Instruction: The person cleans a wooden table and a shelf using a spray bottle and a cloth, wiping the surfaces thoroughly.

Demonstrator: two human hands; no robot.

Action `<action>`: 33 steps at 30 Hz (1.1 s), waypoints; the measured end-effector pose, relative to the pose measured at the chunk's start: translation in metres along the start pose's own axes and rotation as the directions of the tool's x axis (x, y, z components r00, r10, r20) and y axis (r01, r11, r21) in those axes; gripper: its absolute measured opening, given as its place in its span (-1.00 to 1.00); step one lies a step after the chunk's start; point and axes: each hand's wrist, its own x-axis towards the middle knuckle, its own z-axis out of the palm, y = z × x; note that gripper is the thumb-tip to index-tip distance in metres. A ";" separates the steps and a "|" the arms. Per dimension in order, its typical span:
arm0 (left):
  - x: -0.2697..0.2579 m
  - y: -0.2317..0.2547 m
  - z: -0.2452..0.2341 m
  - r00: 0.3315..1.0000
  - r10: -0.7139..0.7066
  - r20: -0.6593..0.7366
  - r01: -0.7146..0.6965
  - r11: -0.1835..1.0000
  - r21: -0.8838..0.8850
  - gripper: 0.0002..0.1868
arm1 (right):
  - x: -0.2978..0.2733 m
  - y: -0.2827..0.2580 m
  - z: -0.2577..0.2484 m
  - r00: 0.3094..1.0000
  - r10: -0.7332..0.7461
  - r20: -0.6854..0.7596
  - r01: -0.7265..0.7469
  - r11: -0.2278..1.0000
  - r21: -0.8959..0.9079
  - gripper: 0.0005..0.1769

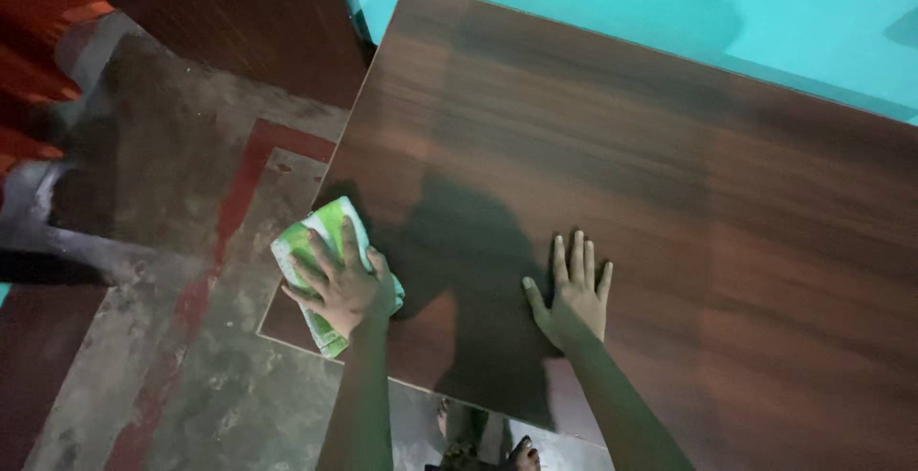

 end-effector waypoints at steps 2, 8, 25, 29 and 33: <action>-0.005 -0.004 0.005 1.000 0.001 -0.002 -0.001 1.000 -0.001 -0.30 | -0.005 0.006 0.000 1.000 -0.023 0.002 0.023 0.999 -0.034 -0.03; -0.028 -0.005 0.010 0.999 -0.019 0.043 0.019 1.000 0.017 -0.31 | -0.015 0.026 -0.004 0.995 -0.075 0.066 0.077 0.997 -0.026 -0.04; -0.125 0.048 0.010 0.999 0.048 0.021 -0.049 0.997 0.053 -0.28 | -0.061 0.078 -0.012 0.972 -0.233 -0.041 0.234 0.971 0.041 -0.12; -0.139 0.061 0.009 0.993 0.116 -0.012 -0.114 0.991 0.072 -0.30 | -0.063 0.088 -0.003 0.967 -0.252 -0.020 0.252 0.968 0.009 -0.12; -0.159 0.079 0.002 0.990 0.127 0.062 -0.131 0.989 0.075 -0.30 | -0.068 0.095 0.002 0.964 -0.265 -0.025 0.266 0.963 0.040 -0.13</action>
